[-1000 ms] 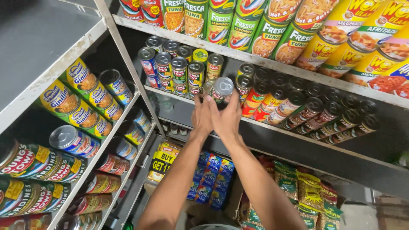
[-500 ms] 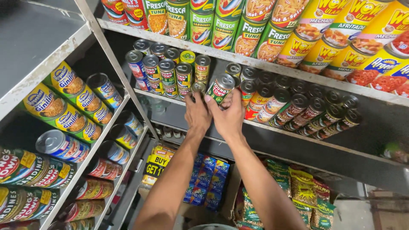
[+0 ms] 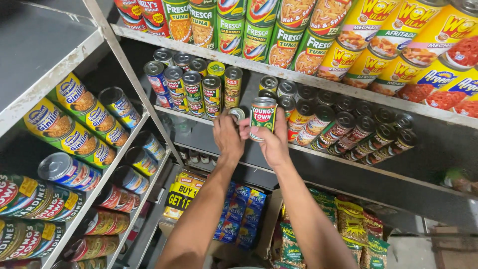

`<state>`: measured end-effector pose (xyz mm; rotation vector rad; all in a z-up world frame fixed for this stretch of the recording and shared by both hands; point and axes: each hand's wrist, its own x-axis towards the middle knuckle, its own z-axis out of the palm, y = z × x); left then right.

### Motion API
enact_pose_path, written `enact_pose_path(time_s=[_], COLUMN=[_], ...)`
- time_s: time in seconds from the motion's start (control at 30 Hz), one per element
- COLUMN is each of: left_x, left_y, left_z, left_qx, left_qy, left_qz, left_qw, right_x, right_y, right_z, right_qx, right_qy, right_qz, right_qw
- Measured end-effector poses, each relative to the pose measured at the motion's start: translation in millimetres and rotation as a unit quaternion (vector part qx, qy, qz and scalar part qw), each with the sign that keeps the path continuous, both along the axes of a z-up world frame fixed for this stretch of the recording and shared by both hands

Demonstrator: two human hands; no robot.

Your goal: Organizing and stacking various canned goods on grocery store shelves.

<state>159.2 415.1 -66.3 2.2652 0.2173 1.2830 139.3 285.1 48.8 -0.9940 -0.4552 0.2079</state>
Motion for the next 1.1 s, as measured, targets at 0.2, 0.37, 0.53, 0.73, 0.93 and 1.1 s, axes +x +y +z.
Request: enact_pose_path(time_s=[0.2, 0.37, 0.53, 0.73, 0.93, 1.1], left_x=[-29.9, -88.8, -154.3, -253.6, -358.5, -450.7], left_y=[10.9, 55.4, 92.9, 118.8, 131.7, 131.4], left_z=[35.3, 79.0, 105.1, 124.7, 142.5, 183.0], left_qx=[-0.331, -0.674, -0.767, -0.694, -0.553, -0.448], left_qy=[-0.192, -0.204, -0.207, -0.304, -0.368, -0.340], left_qz=[-0.113, -0.246, -0.268, -0.290, -0.202, -0.135], left_qw=[0.917, 0.666, 0.545, 0.585, 0.720, 0.815], right_x=[3.4, -1.6, -35.5, -84.5, -163.2, -236.5], right_y=[2.8, 33.8, 86.7, 150.4, 208.7, 242.4], right_z=[8.8, 7.7, 16.7, 31.6, 56.5, 81.2], right_qx=[-0.015, 0.085, 0.106, 0.137, 0.102, 0.148], right_qy=[0.001, 0.076, 0.085, 0.097, 0.028, -0.007], right_qz=[0.075, 0.228, 0.363, 0.495, 0.551, 0.598], right_qw=[0.997, 0.967, 0.922, 0.853, 0.828, 0.787])
